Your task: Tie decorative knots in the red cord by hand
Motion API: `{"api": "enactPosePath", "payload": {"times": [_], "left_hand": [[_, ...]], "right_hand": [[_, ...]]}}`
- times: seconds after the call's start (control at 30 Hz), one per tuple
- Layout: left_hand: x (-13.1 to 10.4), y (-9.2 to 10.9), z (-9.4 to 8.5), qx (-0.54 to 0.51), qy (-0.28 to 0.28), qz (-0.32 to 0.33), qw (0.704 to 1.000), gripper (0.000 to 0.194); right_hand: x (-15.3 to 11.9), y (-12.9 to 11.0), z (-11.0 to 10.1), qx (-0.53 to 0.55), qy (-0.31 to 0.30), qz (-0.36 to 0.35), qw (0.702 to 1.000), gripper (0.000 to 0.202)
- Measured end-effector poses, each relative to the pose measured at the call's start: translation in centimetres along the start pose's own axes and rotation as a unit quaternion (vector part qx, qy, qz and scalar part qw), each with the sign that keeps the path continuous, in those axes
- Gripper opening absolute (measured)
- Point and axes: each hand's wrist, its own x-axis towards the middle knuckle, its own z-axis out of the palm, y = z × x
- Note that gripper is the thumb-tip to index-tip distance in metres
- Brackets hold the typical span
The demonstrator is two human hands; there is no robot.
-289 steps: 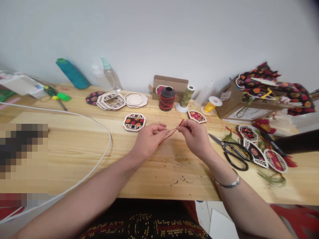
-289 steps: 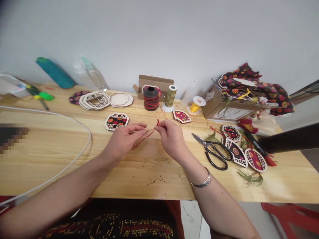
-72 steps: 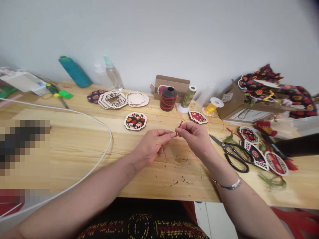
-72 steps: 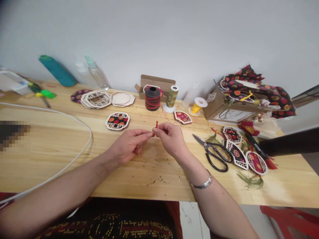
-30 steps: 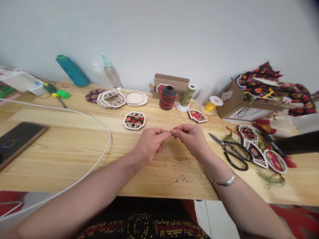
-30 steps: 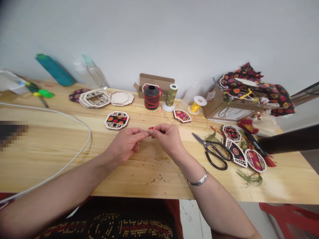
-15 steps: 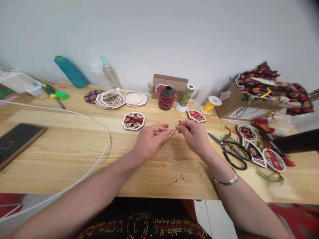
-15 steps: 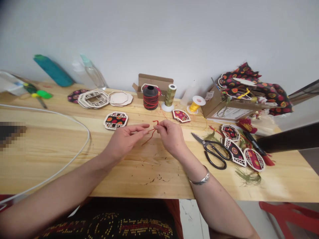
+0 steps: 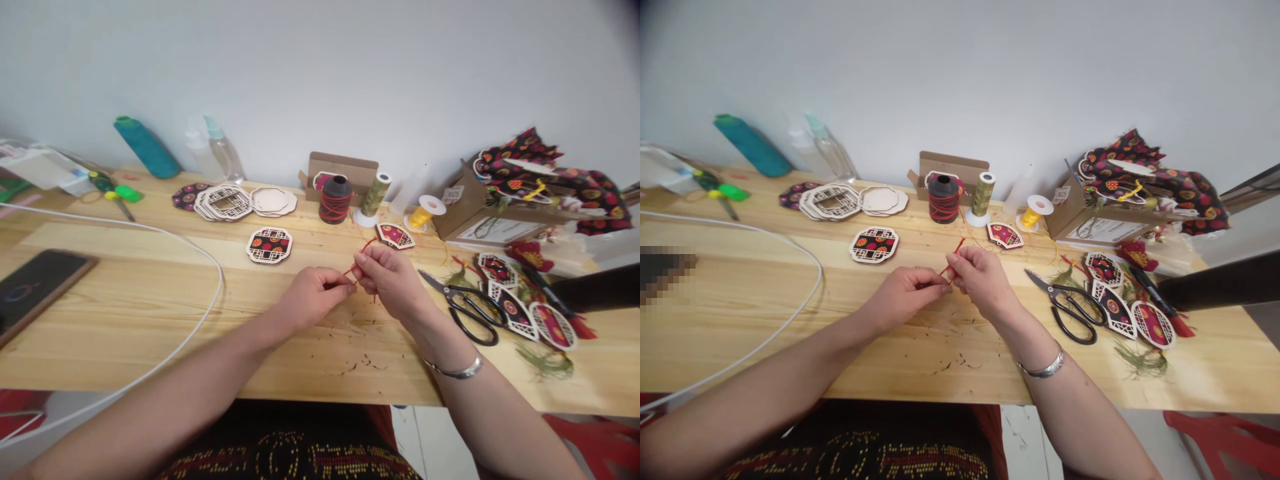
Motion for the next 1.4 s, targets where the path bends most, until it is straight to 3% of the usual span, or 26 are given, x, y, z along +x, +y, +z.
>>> {"api": "enactPosePath", "payload": {"times": [0.1,0.17,0.23,0.3,0.37,0.47,0.53,0.83,1.07,1.4], "left_hand": [[-0.1,0.3,-0.4,0.024,0.091,0.016,0.995,0.014],[-0.1,0.4,-0.6,0.020,0.215,0.072,0.974,0.012],[-0.1,0.4,-0.7,-0.031,0.282,0.136,0.949,0.006],[-0.2,0.3,-0.5,-0.119,0.255,0.156,0.947,0.016],[-0.2,0.3,-0.2,-0.180,0.179,0.128,0.959,0.029],[-0.3,0.4,0.1,-0.188,0.060,0.058,0.979,0.039],[-0.3,0.5,0.1,-0.162,0.029,0.029,0.986,0.037],[-0.1,1.0,-0.2,-0.160,0.078,-0.022,0.984,0.015],[0.3,0.3,-0.4,-0.272,0.042,-0.111,0.955,0.017],[0.4,0.1,-0.7,-0.260,0.026,-0.112,0.959,0.017]], "right_hand": [[0.1,0.1,-0.2,-0.028,0.011,-0.014,0.999,0.028],[0.3,0.1,-0.3,-0.063,0.019,-0.024,0.998,0.028],[0.3,0.1,-0.4,-0.096,0.022,-0.032,0.995,0.028],[0.3,0.1,-0.3,-0.114,0.016,-0.038,0.993,0.027],[0.2,0.2,-0.1,-0.127,0.011,-0.046,0.991,0.026],[0.2,0.4,0.0,-0.137,0.003,-0.057,0.989,0.022],[0.2,0.4,0.0,-0.143,0.001,-0.062,0.988,0.020],[0.5,0.7,-0.2,-0.185,0.014,-0.065,0.981,0.027],[0.4,0.7,0.0,-0.147,0.021,-0.049,0.988,0.023],[0.2,0.0,0.0,-0.078,0.004,-0.012,0.997,0.022]]}}
